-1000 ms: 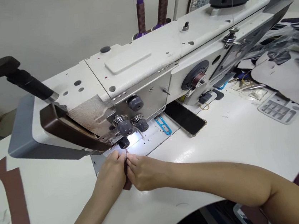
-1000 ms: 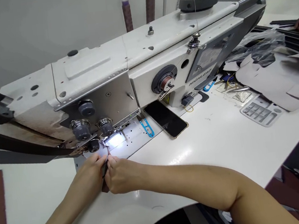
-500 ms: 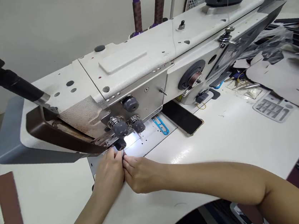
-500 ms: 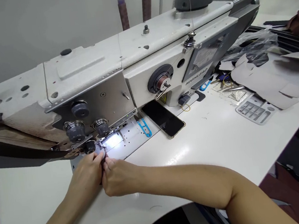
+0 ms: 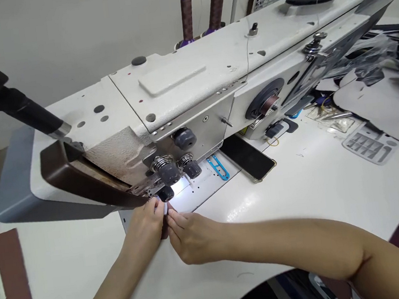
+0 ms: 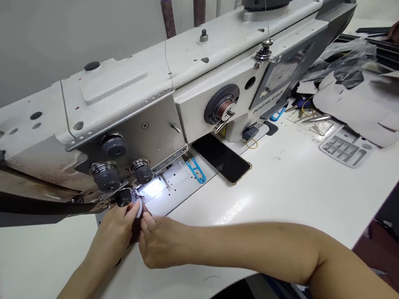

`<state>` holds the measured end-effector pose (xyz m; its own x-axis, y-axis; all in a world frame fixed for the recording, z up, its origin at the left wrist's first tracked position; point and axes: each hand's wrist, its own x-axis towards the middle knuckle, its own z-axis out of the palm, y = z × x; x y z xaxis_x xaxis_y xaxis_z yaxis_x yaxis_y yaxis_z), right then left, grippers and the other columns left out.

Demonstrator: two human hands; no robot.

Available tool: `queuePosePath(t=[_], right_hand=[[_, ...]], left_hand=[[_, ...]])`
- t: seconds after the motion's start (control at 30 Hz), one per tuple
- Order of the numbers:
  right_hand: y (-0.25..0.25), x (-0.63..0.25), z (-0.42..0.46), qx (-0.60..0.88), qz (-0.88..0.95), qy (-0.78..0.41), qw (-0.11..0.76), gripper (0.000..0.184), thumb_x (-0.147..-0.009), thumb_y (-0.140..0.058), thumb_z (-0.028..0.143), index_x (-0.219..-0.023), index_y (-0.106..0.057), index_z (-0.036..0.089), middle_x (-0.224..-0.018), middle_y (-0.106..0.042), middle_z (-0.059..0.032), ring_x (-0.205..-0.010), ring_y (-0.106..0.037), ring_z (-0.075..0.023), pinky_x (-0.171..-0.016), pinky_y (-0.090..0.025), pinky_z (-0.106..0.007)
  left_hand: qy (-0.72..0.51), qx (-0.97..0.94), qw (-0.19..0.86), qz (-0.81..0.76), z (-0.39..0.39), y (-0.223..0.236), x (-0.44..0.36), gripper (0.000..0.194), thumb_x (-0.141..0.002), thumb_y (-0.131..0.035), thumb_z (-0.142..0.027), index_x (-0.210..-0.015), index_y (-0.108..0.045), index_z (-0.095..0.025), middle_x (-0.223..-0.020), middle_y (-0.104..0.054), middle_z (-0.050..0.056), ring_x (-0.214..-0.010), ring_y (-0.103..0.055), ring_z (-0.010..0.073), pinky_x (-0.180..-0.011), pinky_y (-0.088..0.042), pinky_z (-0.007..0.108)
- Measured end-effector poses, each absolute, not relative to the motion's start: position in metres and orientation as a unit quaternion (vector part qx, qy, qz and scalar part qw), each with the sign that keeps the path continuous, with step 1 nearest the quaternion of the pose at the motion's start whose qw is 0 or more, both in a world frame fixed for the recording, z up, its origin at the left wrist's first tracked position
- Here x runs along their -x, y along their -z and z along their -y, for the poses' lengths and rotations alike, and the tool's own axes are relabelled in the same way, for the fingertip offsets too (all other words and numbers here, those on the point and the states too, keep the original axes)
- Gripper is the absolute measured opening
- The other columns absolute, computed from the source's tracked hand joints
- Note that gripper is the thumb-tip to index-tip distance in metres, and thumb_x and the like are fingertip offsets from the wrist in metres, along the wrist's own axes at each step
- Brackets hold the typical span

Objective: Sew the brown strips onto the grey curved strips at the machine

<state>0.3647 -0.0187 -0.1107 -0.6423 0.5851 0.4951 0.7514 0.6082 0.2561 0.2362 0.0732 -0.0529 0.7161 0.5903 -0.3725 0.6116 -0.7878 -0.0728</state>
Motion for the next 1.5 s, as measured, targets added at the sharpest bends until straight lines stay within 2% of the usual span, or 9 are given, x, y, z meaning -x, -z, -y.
queuePosePath(t=[0.1,0.23,0.37,0.67,0.77,1.0,1.23,1.4,1.5], right_hand=[[0.111,-0.365,0.016,0.389,0.872,0.23,0.187,0.024,-0.083,-0.042,0.002,-0.087,-0.066,0.001,-0.092,-0.071,-0.0257,-0.09,-0.069,-0.0325,-0.088,-0.051,-0.052],[0.112,-0.365,0.014,0.403,0.865,0.218,0.206,0.027,-0.084,-0.039,0.002,-0.086,-0.066,0.002,-0.091,-0.072,-0.0237,-0.088,-0.069,-0.0316,-0.084,-0.052,-0.048],[0.113,-0.366,0.012,0.406,0.862,0.213,0.214,0.029,-0.085,-0.036,0.003,-0.085,-0.065,0.003,-0.091,-0.072,-0.0236,-0.086,-0.069,-0.0292,-0.084,-0.053,-0.045],[0.113,-0.365,0.006,0.429,0.856,0.193,0.216,0.031,-0.088,-0.035,0.007,-0.099,-0.064,0.002,-0.105,-0.07,-0.0221,-0.098,-0.066,-0.0253,-0.096,-0.05,-0.04],[0.113,-0.367,0.005,0.434,0.857,0.181,0.211,0.029,-0.09,-0.037,0.009,-0.104,-0.061,0.001,-0.111,-0.068,-0.0239,-0.106,-0.064,-0.0256,-0.104,-0.045,-0.041],[0.115,-0.368,0.004,0.433,0.872,0.11,0.201,0.031,-0.093,-0.039,0.011,-0.115,-0.056,-0.001,-0.125,-0.06,-0.0268,-0.125,-0.054,-0.027,-0.114,-0.036,-0.041],[0.12,-0.368,0.004,0.435,0.871,0.085,0.212,0.033,-0.093,-0.039,0.011,-0.119,-0.056,-0.001,-0.13,-0.057,-0.026,-0.13,-0.05,-0.0278,-0.113,-0.037,-0.042],[0.123,-0.369,0.004,0.426,0.873,0.085,0.222,0.034,-0.093,-0.039,0.011,-0.12,-0.055,-0.002,-0.131,-0.056,-0.0267,-0.133,-0.047,-0.0287,-0.113,-0.037,-0.043],[0.121,-0.369,0.004,0.428,0.871,0.108,0.214,0.032,-0.092,-0.04,0.012,-0.116,-0.057,0.0,-0.129,-0.058,-0.0257,-0.129,-0.051,-0.0288,-0.113,-0.036,-0.043]], left_hand=[[0.191,-0.929,0.004,-0.318,-0.074,0.052,-0.237,0.035,-0.088,-0.035,-0.006,-0.108,-0.064,-0.012,-0.113,-0.063,0.015,-0.092,-0.06,0.0236,-0.082,-0.047,0.036],[0.202,-0.926,-0.005,-0.32,-0.075,0.049,-0.237,0.041,-0.089,-0.033,-0.005,-0.119,-0.061,-0.008,-0.115,-0.063,0.018,-0.098,-0.06,0.0274,-0.085,-0.048,0.039],[0.228,-0.918,0.003,-0.324,-0.076,0.047,-0.241,0.041,-0.092,-0.031,-0.007,-0.118,-0.063,-0.008,-0.116,-0.063,0.018,-0.098,-0.061,0.0293,-0.084,-0.048,0.041],[0.198,-0.934,-0.033,-0.294,-0.084,0.06,-0.235,0.045,-0.089,-0.034,-0.005,-0.127,-0.059,-0.006,-0.109,-0.066,0.02,-0.098,-0.064,0.0295,-0.08,-0.049,0.038],[0.143,-0.949,-0.05,-0.276,-0.088,0.069,-0.227,0.042,-0.087,-0.037,-0.005,-0.12,-0.063,-0.006,-0.102,-0.068,0.019,-0.09,-0.066,0.028,-0.074,-0.05,0.035],[-0.139,-0.965,-0.149,-0.164,-0.099,0.095,-0.21,0.03,-0.086,-0.038,-0.006,-0.096,-0.066,-0.007,-0.07,-0.064,0.012,-0.058,-0.06,0.0217,-0.052,-0.041,0.029],[-0.13,-0.957,-0.16,-0.203,-0.101,0.098,-0.213,0.027,-0.082,-0.039,-0.004,-0.084,-0.065,-0.012,-0.063,-0.06,0.008,-0.053,-0.058,0.0212,-0.049,-0.037,0.028],[-0.065,-0.956,-0.124,-0.259,-0.103,0.101,-0.215,0.029,-0.082,-0.04,-0.005,-0.092,-0.066,-0.012,-0.067,-0.064,0.009,-0.061,-0.063,0.0227,-0.057,-0.043,0.03],[-0.064,-0.956,-0.119,-0.262,-0.104,0.104,-0.214,0.029,-0.082,-0.04,-0.005,-0.089,-0.067,-0.012,-0.068,-0.065,0.009,-0.061,-0.064,0.0234,-0.055,-0.043,0.03]])
